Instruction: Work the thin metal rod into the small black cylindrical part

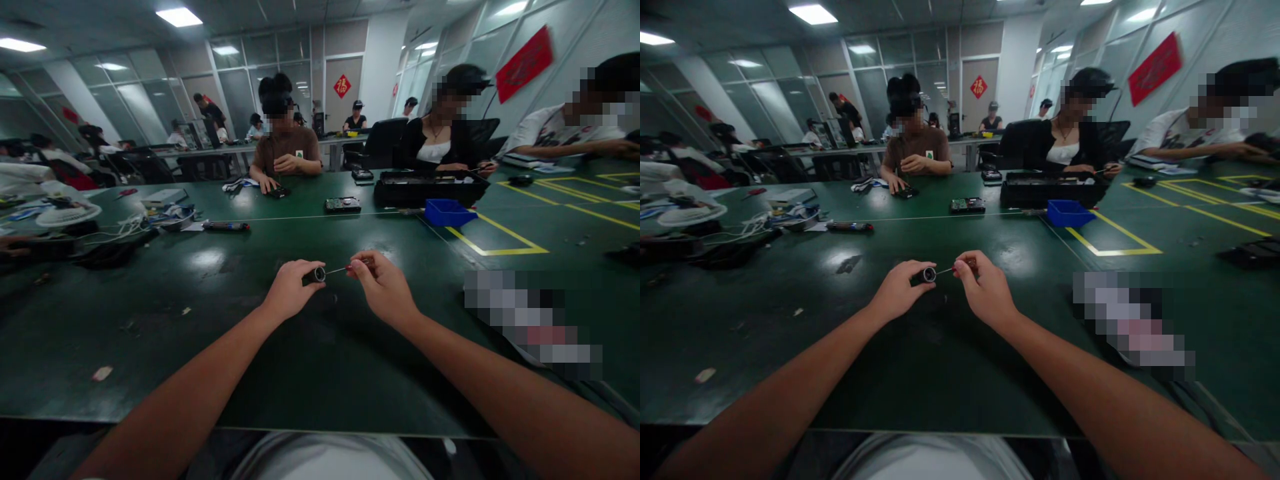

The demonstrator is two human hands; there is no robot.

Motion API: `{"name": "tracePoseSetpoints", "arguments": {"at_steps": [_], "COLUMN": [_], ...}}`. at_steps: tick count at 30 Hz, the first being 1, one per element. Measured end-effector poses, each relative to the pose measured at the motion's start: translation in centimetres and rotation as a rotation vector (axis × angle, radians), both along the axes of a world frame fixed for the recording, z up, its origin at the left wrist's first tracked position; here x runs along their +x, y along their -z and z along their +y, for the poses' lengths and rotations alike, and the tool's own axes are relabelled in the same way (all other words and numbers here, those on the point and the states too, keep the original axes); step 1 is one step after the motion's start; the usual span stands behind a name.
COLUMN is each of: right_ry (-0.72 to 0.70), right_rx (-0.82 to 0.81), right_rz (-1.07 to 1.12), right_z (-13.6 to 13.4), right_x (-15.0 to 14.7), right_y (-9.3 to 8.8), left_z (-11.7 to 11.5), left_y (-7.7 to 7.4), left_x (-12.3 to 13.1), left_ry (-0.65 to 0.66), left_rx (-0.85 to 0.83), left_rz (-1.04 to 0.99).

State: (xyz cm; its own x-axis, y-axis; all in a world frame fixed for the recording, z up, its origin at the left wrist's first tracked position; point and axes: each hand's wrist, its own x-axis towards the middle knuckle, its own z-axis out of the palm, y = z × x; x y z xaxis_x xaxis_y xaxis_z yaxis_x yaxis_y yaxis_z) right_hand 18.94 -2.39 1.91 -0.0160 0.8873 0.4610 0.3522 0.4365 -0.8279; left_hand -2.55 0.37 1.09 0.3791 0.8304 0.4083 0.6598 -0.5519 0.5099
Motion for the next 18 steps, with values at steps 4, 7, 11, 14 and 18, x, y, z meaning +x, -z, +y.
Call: {"name": "tracePoseSetpoints", "arguments": {"at_steps": [4, 7, 11, 14, 18], "right_ry": [-0.003, 0.016, 0.086, 0.122, 0.134], "right_rx": [-0.026, -0.031, 0.019, 0.068, 0.108], "right_rz": [0.020, 0.062, 0.114, 0.178, 0.201], "right_z": [0.22, 0.28, 0.06, -0.14, -0.22], "right_x": [0.01, 0.06, 0.17, 0.19, 0.20], "right_y": [0.11, 0.09, -0.36, -0.69, -0.74], "left_z": [0.10, 0.14, 0.22, 0.07, -0.65], "left_y": [0.07, 0.14, 0.36, 0.44, 0.16], "left_x": [-0.14, -0.23, -0.25, -0.11, 0.35], "left_ry": [-0.022, -0.038, -0.047, -0.018, 0.095], "left_rx": [-0.062, -0.100, -0.133, -0.165, -0.205], "left_rz": [0.018, -0.007, -0.057, -0.072, -0.009]}}
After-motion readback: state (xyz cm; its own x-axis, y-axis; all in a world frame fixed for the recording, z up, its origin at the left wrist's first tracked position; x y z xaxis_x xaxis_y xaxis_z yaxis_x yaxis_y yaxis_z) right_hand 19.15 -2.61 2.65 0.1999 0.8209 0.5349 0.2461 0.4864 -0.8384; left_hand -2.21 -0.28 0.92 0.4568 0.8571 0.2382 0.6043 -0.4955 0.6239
